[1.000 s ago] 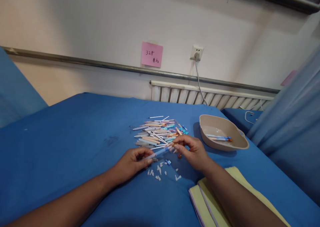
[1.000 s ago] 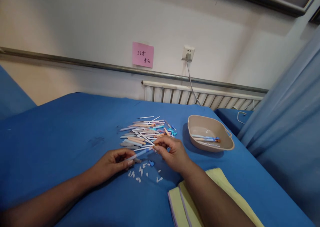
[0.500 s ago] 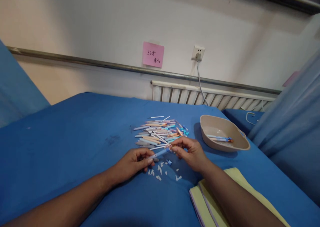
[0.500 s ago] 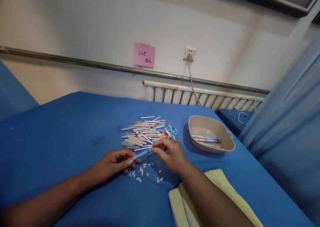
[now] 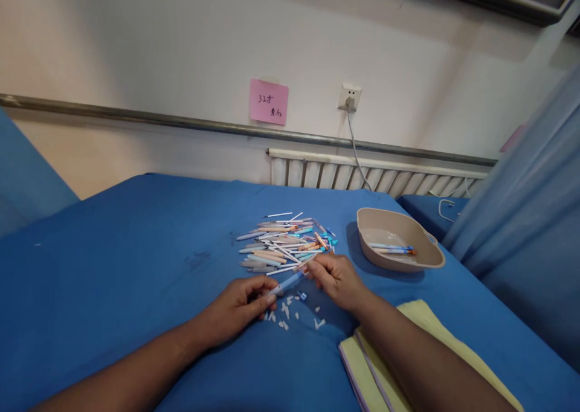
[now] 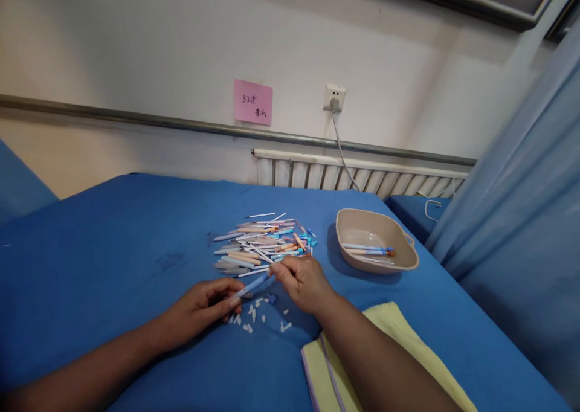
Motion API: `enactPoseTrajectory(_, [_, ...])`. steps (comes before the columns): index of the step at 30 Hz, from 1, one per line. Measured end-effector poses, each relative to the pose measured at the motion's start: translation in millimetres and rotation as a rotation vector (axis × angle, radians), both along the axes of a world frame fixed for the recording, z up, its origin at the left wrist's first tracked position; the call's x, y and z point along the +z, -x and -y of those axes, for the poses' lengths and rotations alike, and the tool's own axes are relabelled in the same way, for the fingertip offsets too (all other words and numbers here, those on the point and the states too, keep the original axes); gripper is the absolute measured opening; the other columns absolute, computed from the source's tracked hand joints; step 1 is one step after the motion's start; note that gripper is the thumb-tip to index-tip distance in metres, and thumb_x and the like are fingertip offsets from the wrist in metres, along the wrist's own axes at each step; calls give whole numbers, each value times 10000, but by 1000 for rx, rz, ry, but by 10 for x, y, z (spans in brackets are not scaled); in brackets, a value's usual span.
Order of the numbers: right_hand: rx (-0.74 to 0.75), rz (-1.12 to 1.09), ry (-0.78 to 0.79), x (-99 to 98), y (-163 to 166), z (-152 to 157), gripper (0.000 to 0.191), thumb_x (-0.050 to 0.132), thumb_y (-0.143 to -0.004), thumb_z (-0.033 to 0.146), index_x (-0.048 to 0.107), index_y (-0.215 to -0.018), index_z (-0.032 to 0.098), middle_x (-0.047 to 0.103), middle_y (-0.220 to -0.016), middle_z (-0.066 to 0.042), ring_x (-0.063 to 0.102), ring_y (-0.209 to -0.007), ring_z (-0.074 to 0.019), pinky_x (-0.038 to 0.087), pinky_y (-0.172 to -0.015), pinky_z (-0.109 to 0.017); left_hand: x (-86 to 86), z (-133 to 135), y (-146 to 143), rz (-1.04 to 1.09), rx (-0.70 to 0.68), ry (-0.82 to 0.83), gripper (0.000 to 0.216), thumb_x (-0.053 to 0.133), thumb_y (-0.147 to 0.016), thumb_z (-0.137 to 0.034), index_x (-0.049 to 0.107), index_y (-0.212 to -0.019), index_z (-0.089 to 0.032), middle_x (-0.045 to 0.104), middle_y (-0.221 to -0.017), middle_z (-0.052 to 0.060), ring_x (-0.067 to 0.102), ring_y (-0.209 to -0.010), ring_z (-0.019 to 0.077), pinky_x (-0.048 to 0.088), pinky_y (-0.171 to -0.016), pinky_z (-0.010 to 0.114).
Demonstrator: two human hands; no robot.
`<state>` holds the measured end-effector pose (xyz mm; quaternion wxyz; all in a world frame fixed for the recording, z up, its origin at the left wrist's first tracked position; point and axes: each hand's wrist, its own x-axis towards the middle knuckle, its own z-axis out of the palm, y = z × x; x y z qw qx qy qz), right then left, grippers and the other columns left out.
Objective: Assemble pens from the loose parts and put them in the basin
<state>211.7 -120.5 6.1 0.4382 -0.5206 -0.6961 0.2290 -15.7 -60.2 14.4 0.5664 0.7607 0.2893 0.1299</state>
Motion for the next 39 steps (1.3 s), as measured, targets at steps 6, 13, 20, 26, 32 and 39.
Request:
enactPoseTrajectory(6, [52,-306,-7,-64,9,-12,391,302,-954,449,552,-1060,167,626,-775,-40,581,-599,-123,450,-543,-232,-53,-15,-3,40,42,113,304,554,-819,-444,581,-946,-169,590,-772,-9,501,-623,98,410,-601,217])
enactPoseTrajectory(13, [23,-380,24,-79,40,-38,262,466,-902,408,563,-818,180,587,-687,5,522,-531,-91,419,-496,-197,-62,-3,8,49,26,98,279,544,-827,-435,583,-915,-174,598,-779,-8,517,-653,106,422,-637,229])
enactPoseTrajectory(20, [3,-371,74,-25,72,-51,403,459,-875,520,583,-741,161,556,-596,16,503,-461,-81,396,-459,-192,44,36,-2,-11,-5,-43,274,507,-843,-439,596,-899,-187,593,-763,-10,515,-674,124,422,-648,222])
enactPoseTrajectory(26, [11,-609,130,-11,143,-133,642,288,-828,711,574,-909,142,572,-623,-8,514,-451,-88,362,-402,-179,70,21,-44,-37,30,-78,294,509,-840,-471,597,-932,-206,643,-799,3,568,-733,158,451,-682,239])
enactPoseTrajectory(32, [-149,-546,191,-62,102,-307,707,150,-833,733,542,-753,149,498,-506,20,432,-368,-76,349,-383,-179,202,-43,-226,13,184,-165,340,526,-816,-514,621,-952,-217,673,-855,38,608,-823,207,476,-751,285])
enactPoseTrajectory(39, [-187,230,58,145,43,-202,418,287,-953,375,623,-801,178,669,-743,-56,619,-725,-178,447,-677,-274,894,-157,-1004,100,146,-397,348,599,-753,-491,663,-917,-191,675,-885,37,599,-854,215,465,-786,311])
